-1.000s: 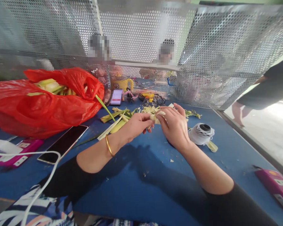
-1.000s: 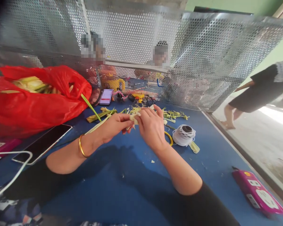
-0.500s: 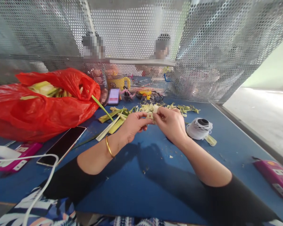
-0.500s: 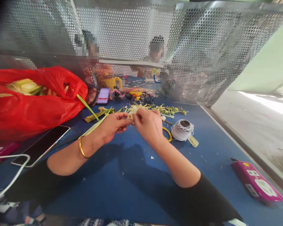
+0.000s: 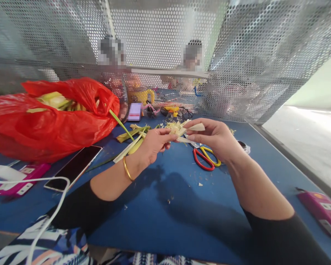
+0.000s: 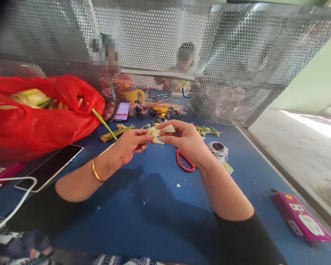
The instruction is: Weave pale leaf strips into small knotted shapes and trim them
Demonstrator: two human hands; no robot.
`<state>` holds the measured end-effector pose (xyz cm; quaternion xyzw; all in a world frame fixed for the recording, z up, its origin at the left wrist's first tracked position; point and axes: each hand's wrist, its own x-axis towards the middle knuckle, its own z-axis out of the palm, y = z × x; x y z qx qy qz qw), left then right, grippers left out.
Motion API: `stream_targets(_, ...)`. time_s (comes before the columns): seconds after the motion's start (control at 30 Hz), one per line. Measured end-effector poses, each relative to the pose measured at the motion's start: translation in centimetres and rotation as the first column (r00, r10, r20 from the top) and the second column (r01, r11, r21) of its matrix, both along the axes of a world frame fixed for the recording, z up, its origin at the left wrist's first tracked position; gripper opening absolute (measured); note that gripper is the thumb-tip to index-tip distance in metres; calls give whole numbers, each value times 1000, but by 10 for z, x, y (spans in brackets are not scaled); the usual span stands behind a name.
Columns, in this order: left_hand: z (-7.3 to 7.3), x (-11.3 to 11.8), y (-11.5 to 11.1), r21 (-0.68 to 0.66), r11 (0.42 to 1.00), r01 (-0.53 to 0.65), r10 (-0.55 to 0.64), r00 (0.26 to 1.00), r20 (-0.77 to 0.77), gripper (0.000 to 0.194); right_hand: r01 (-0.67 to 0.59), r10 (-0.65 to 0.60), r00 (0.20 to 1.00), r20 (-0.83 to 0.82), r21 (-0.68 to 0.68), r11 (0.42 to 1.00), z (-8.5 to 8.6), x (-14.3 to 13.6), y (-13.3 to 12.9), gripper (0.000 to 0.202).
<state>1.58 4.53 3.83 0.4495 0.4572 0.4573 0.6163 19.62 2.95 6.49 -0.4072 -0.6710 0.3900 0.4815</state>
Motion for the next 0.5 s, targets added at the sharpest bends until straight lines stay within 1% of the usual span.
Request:
stream_targets(0.07,-1,0,0,0,1000,13,-13,1000,-10,14,24,-22,999,-40,32,999,-3,-5,1,17)
stream_targets(0.13,-1,1,0,4,1000,22,-22,1000,-13,15,107,-101,992,-71,94,990,-6,-10,3,12)
stream_targets(0.2,-1,1,-1,0,999,33,-33,999,-15,18,157,-143,983,-115,128,979,-9,-13,4,11)
stream_targets(0.33,1,1,-2,-16,998,68,-68,997,-29,22,146,-127,976,-178,96,985,-11,-17,5,18)
stream_targets(0.43,0,2,-2,-10,998,61,-61,997,-44,24,164,-154,976,-157,56,985,-11,-18,4,23)
stream_targets(0.5,-1,1,-2,1,999,44,-44,997,-56,23,190,-186,980,-71,59,980,-10,-18,3,22)
